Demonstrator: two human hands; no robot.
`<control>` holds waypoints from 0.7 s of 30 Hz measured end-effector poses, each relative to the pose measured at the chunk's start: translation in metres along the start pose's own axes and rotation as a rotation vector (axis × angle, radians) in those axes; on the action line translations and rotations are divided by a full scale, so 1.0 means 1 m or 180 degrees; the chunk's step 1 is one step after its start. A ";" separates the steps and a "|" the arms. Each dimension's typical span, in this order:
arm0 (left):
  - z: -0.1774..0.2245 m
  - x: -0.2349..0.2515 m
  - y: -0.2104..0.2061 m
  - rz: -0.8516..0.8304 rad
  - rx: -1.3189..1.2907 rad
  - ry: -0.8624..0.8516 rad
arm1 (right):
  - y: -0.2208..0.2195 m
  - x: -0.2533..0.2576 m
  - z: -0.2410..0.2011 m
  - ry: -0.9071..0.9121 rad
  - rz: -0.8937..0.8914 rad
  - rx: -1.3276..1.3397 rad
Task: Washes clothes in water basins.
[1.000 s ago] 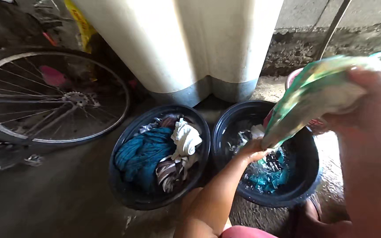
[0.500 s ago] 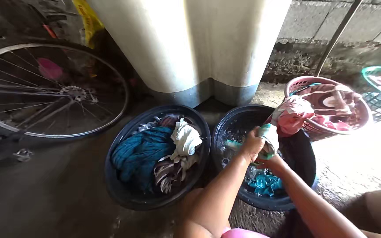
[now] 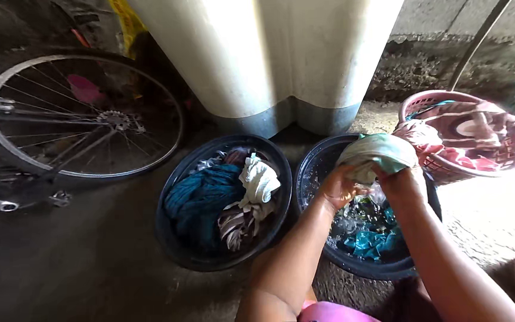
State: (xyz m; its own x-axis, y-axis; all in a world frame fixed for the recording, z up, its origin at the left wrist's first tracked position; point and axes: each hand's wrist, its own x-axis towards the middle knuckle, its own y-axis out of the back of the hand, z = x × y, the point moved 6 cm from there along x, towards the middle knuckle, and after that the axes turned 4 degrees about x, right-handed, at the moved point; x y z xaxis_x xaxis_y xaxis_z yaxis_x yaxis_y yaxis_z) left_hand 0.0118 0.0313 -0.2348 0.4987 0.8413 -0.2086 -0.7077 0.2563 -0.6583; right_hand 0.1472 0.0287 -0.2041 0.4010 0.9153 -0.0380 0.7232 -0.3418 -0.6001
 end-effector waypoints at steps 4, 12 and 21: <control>0.009 -0.003 -0.005 0.0129 -0.0150 -0.0360 | 0.026 -0.004 0.005 -0.0015 -0.0476 -0.1368; 0.005 -0.002 -0.018 0.0150 0.2193 -0.1884 | 0.060 -0.038 0.064 -0.1373 -0.1151 0.0635; -0.006 -0.007 -0.015 0.0916 0.3103 -0.1121 | -0.011 -0.055 0.017 -0.1386 0.0476 0.0043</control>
State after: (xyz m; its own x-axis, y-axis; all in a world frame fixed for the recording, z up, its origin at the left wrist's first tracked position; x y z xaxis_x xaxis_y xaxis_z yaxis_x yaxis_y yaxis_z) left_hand 0.0221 0.0190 -0.2280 0.1878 0.9804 0.0590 -0.9471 0.1649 0.2753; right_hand 0.1079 -0.0141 -0.2086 0.2246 0.8614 -0.4555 0.6669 -0.4767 -0.5727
